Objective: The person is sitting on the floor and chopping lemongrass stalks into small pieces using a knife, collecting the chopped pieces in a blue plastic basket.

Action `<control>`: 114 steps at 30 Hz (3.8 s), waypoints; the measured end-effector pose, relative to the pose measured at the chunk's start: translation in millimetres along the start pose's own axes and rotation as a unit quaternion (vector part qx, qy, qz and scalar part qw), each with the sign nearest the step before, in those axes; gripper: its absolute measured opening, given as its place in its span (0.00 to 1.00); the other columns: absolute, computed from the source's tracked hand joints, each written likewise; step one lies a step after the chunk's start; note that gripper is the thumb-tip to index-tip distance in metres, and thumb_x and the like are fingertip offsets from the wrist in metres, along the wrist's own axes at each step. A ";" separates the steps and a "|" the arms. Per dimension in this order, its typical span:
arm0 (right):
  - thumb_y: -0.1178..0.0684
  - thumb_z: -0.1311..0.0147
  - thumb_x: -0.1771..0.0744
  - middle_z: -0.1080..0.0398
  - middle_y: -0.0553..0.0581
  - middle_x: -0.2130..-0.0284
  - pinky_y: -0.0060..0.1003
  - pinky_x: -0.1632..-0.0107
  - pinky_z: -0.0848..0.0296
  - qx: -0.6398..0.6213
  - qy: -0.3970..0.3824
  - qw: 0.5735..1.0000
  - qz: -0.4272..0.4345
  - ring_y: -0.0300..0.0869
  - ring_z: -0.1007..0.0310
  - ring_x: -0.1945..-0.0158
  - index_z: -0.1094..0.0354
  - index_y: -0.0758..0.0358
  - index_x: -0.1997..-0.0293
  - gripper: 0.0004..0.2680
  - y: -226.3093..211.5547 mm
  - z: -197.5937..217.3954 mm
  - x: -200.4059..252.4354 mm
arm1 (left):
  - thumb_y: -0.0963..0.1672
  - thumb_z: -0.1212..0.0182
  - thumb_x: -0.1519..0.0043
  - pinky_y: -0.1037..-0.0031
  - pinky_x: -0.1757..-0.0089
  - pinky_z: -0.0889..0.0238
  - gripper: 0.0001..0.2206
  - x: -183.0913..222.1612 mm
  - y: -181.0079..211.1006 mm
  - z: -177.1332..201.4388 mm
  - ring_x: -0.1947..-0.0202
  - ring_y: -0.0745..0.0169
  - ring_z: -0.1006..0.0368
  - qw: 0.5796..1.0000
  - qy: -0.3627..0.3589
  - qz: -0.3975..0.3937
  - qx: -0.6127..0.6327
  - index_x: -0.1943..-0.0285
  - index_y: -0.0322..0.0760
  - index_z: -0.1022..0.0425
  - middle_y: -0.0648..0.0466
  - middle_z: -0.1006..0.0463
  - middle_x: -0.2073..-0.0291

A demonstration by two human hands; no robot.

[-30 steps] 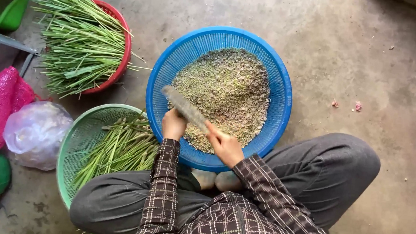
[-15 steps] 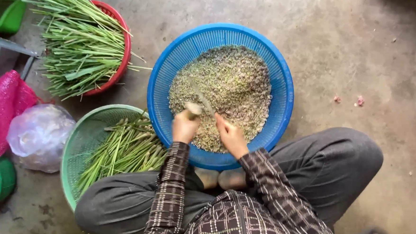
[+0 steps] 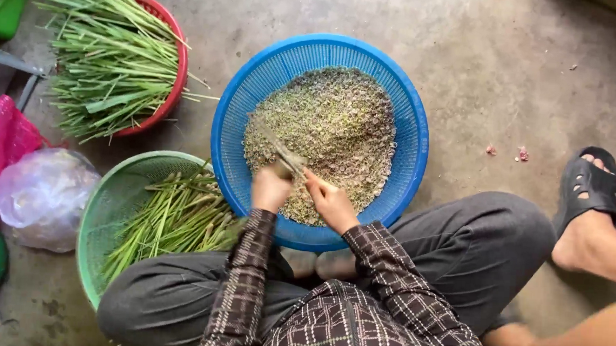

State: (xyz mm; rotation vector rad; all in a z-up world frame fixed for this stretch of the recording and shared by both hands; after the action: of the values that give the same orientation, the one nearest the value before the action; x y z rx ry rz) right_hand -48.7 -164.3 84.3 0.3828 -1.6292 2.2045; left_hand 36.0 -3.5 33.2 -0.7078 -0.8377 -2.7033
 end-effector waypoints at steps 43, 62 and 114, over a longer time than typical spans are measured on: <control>0.45 0.54 0.29 0.25 0.51 0.84 0.30 0.74 0.26 -0.131 0.084 0.984 0.089 0.37 0.27 0.84 0.31 0.44 0.35 0.14 16.7 4.8 11.5 | 0.51 0.40 0.49 0.56 0.48 0.27 0.17 7.9 31.0 69.2 0.52 0.43 0.21 0.989 0.038 -0.079 -0.122 0.49 0.67 0.21 0.52 0.16 0.61; 0.42 0.56 0.29 0.20 0.62 0.59 0.52 0.51 0.24 0.002 0.044 0.998 0.045 0.57 0.21 0.53 0.34 0.33 0.33 0.15 -3.7 0.4 22.3 | 0.45 0.43 0.44 0.49 0.50 0.27 0.12 -8.0 22.2 40.0 0.53 0.35 0.21 0.991 0.108 -0.027 -0.067 0.56 0.49 0.16 0.47 0.15 0.63; 0.39 0.57 0.29 0.25 0.72 0.52 0.55 0.38 0.31 -0.048 0.044 0.997 0.029 0.64 0.28 0.43 0.24 0.63 0.46 0.19 33.1 1.5 -23.9 | 0.49 0.44 0.35 0.53 0.55 0.24 0.11 45.4 26.0 -29.0 0.57 0.39 0.18 0.979 0.027 -0.101 -0.172 0.53 0.45 0.17 0.45 0.17 0.67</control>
State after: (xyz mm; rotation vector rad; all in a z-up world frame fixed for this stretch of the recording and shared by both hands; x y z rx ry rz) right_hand -42.1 -177.6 46.2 0.2121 -1.7122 2.1422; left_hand -5.1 -44.5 47.5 -0.6409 -0.4516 -3.0788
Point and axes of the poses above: each hand's wrist, its own x-axis away from the middle knuckle, its own z-axis out of the back of the hand, y = z × x, the point moved 2 cm from there along -x, towards the middle knuckle
